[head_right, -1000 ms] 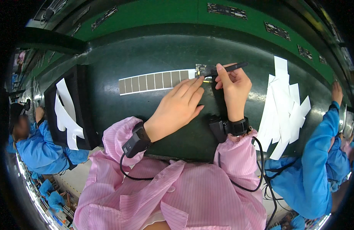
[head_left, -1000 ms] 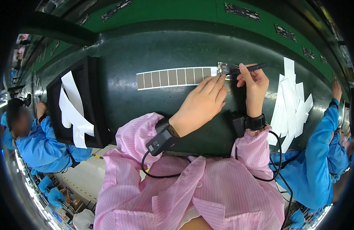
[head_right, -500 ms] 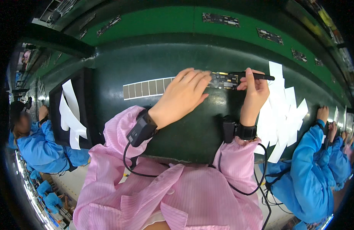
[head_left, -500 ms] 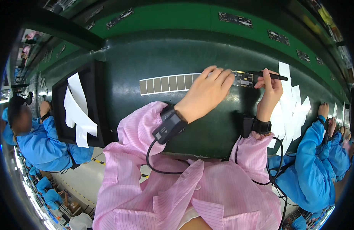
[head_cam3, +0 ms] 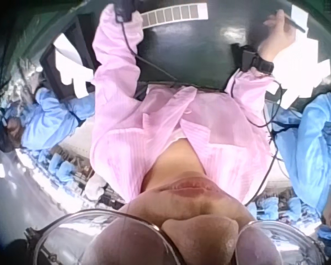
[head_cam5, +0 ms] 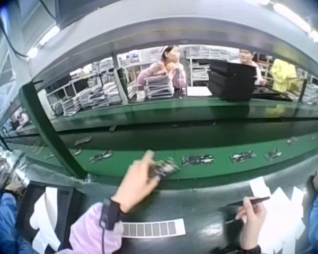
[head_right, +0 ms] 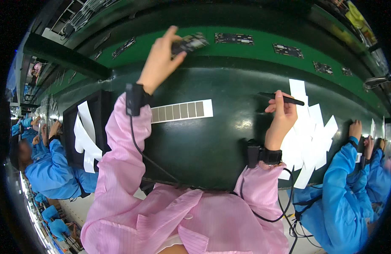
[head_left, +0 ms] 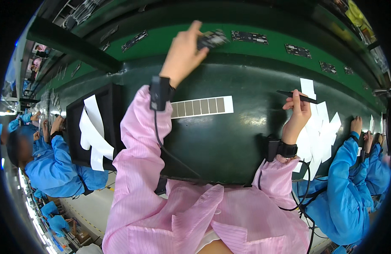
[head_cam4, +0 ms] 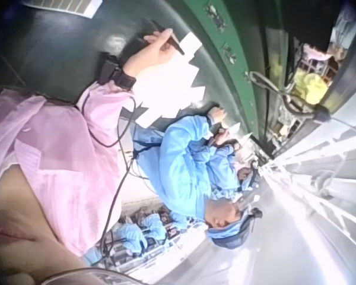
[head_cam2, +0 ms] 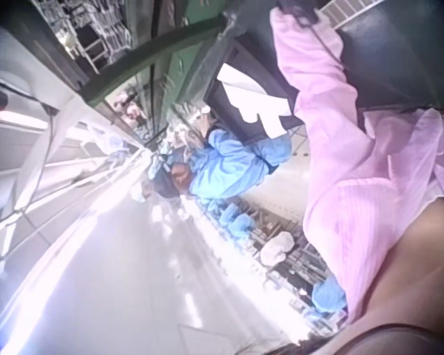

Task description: Marking or applying small labels to electronic circuit boards on a factory assembly line.

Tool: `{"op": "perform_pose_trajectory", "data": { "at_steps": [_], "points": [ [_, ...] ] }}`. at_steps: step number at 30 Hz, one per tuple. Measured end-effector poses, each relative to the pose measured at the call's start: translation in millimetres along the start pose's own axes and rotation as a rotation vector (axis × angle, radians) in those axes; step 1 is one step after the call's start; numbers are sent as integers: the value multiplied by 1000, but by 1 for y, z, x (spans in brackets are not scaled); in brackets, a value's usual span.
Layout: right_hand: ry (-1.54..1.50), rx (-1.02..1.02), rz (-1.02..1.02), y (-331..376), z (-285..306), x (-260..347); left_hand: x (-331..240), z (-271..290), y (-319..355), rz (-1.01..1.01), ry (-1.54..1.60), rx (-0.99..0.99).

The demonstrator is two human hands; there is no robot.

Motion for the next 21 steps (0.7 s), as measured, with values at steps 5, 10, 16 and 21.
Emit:
{"op": "perform_pose_trajectory", "data": {
  "at_steps": [5,10,16,21],
  "points": [
    [-15,36,-34,6,-10,-2,40,-38,-24,-68,-157,-58],
    [-24,8,-46,5,-1,-6,14,-121,-63,-154,231,99],
    [-4,9,-25,1,2,-3,1,-124,-66,-85,138,174],
    [-26,4,8,6,1,10,-37,-67,-28,-80,271,140]
  ]
}}
Point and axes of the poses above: each hand's wrist, its own y-axis away from the middle knuckle, its own z-axis out of the back of the hand, x = y × z, the point moved 5 cm from there along -y, towards the middle knuckle, and after that the axes turned 4 degrees about -y, right-handed, at the moved point
